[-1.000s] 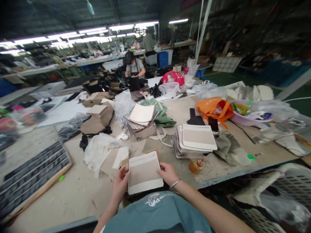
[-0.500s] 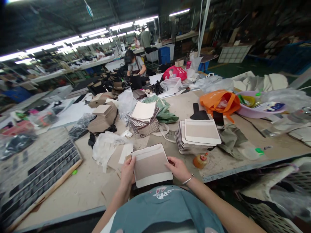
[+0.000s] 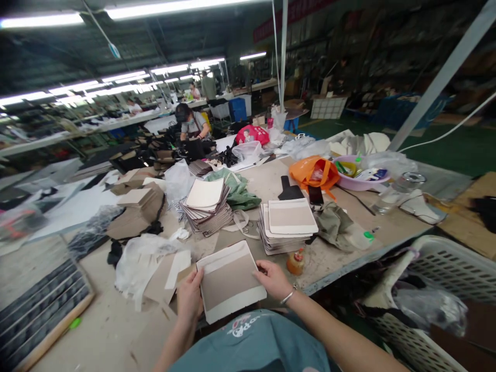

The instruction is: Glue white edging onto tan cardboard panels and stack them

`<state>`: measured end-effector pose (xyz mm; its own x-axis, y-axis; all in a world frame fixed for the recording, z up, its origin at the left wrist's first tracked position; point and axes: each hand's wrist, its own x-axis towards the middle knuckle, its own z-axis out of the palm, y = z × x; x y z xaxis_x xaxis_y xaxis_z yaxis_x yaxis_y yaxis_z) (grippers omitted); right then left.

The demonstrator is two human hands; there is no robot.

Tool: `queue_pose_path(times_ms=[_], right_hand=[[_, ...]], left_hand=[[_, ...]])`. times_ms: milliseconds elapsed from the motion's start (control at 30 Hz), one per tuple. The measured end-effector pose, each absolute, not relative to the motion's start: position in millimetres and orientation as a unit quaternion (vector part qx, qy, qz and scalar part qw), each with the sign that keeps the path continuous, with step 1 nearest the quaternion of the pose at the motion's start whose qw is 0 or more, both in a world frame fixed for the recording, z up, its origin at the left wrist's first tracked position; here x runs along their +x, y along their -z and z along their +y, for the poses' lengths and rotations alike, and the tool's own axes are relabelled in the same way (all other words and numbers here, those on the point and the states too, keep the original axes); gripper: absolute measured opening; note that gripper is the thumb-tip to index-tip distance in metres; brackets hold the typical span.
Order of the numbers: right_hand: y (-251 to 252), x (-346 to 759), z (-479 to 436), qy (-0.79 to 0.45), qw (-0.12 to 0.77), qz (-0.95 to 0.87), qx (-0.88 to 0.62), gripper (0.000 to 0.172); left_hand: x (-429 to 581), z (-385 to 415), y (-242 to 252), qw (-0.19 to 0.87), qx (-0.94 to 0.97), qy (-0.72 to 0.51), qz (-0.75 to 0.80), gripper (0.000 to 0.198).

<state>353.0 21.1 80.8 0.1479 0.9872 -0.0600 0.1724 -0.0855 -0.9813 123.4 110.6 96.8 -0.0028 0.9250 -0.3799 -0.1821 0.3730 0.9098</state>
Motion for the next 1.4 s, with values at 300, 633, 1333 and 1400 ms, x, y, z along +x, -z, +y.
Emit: queue_pose_path(times_ms=[300, 633, 1333, 1400], right_hand=[[-111.4, 430.2, 23.4, -0.431, 0.507, -0.454, -0.593, 0.038], [-97.9, 610.2, 63.5, -0.261, 0.395, -0.442, -0.762, 0.046], [-123.3, 383.9, 319.6, 0.121, 0.122, -0.862, -0.477, 0.046], [-118.1, 386.5, 345.0, 0.111, 0.107, -0.878, -0.453, 0.034]], left_hand=[[134.5, 101.8, -109.9, 0.701, 0.322, -0.39, 0.502, 0.072], [89.2, 53.4, -69.2, 0.616, 0.28, -0.424, 0.602, 0.062], [25.9, -34.7, -84.5, 0.503, 0.129, -0.584, 0.624, 0.049], [17.7, -46.0, -81.1, 0.483, 0.102, -0.592, 0.637, 0.048]])
